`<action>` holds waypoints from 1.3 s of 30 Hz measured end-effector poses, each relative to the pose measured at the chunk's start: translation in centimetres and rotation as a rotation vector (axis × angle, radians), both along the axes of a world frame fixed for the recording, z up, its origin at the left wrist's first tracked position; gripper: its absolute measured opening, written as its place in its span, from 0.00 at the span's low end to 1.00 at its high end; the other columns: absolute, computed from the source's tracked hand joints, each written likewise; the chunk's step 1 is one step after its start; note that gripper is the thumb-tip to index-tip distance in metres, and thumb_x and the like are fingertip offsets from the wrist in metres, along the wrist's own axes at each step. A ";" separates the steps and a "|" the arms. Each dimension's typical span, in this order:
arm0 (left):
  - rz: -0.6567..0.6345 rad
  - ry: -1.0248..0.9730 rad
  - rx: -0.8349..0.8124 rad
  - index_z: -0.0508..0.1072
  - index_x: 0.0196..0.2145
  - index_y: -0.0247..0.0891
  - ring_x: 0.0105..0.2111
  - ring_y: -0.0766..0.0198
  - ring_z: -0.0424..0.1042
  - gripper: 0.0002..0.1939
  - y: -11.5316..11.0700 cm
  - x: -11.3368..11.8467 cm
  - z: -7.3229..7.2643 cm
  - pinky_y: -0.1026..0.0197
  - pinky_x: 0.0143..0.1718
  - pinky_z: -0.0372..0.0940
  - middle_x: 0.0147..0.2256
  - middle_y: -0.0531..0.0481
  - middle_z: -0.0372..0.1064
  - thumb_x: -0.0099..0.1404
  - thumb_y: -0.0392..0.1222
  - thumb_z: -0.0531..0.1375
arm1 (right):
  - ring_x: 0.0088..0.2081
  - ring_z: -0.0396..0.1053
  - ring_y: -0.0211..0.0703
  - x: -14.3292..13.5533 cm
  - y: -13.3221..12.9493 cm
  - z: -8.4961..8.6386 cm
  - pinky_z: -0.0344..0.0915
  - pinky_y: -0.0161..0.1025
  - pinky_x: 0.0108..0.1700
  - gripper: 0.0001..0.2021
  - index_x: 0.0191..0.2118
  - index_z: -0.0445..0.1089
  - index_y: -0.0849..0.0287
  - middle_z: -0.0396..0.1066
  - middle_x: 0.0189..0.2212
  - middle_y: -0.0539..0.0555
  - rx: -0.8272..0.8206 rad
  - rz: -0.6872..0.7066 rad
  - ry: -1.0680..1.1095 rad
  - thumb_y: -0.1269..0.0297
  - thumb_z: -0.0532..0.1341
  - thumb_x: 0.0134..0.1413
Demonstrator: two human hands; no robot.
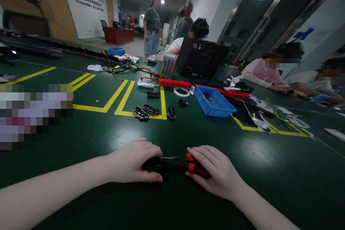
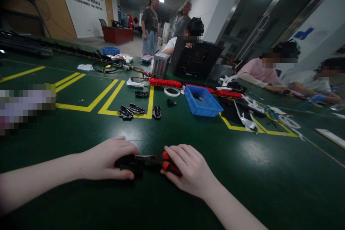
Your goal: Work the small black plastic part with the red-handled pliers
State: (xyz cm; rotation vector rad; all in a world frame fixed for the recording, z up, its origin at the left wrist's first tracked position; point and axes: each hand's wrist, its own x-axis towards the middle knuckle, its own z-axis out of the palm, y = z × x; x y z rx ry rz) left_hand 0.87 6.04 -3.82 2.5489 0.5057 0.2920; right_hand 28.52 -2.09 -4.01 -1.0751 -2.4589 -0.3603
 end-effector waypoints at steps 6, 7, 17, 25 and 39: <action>-0.006 0.004 -0.002 0.69 0.42 0.40 0.34 0.60 0.69 0.16 0.0 -0.1 0.0 0.59 0.35 0.56 0.35 0.52 0.71 0.64 0.54 0.61 | 0.41 0.74 0.47 0.1 0.0 -0.1 0.74 0.44 0.41 0.22 0.54 0.65 0.65 0.75 0.41 0.62 -0.028 0.021 0.005 0.59 0.62 0.57; -0.007 0.005 0.000 0.69 0.42 0.40 0.34 0.60 0.69 0.17 0.0 -0.1 0.0 0.59 0.35 0.56 0.35 0.52 0.71 0.64 0.54 0.61 | 0.42 0.74 0.47 0.2 0.0 -0.1 0.74 0.44 0.42 0.22 0.54 0.65 0.65 0.75 0.42 0.62 -0.038 0.022 0.002 0.59 0.62 0.57; -0.033 -0.020 0.040 0.69 0.43 0.39 0.35 0.60 0.70 0.16 -0.1 -0.2 0.1 0.59 0.36 0.58 0.36 0.51 0.71 0.66 0.54 0.60 | 0.42 0.73 0.46 0.7 0.1 0.1 0.73 0.43 0.43 0.22 0.54 0.65 0.64 0.75 0.42 0.61 -0.069 0.016 -0.019 0.57 0.61 0.58; -0.067 -0.028 0.049 0.70 0.45 0.40 0.36 0.59 0.71 0.16 0.1 -0.2 -0.2 0.59 0.37 0.58 0.38 0.49 0.72 0.67 0.54 0.59 | 0.42 0.74 0.46 0.8 0.0 0.0 0.73 0.44 0.43 0.21 0.54 0.65 0.65 0.76 0.42 0.62 -0.057 0.022 -0.020 0.56 0.59 0.59; -0.070 -0.018 0.069 0.70 0.47 0.40 0.37 0.59 0.71 0.17 0.1 -0.1 -0.3 0.59 0.37 0.58 0.39 0.50 0.72 0.66 0.53 0.60 | 0.40 0.74 0.45 0.7 0.1 0.6 0.73 0.43 0.40 0.21 0.54 0.65 0.65 0.75 0.42 0.62 -0.046 0.022 -0.058 0.58 0.59 0.60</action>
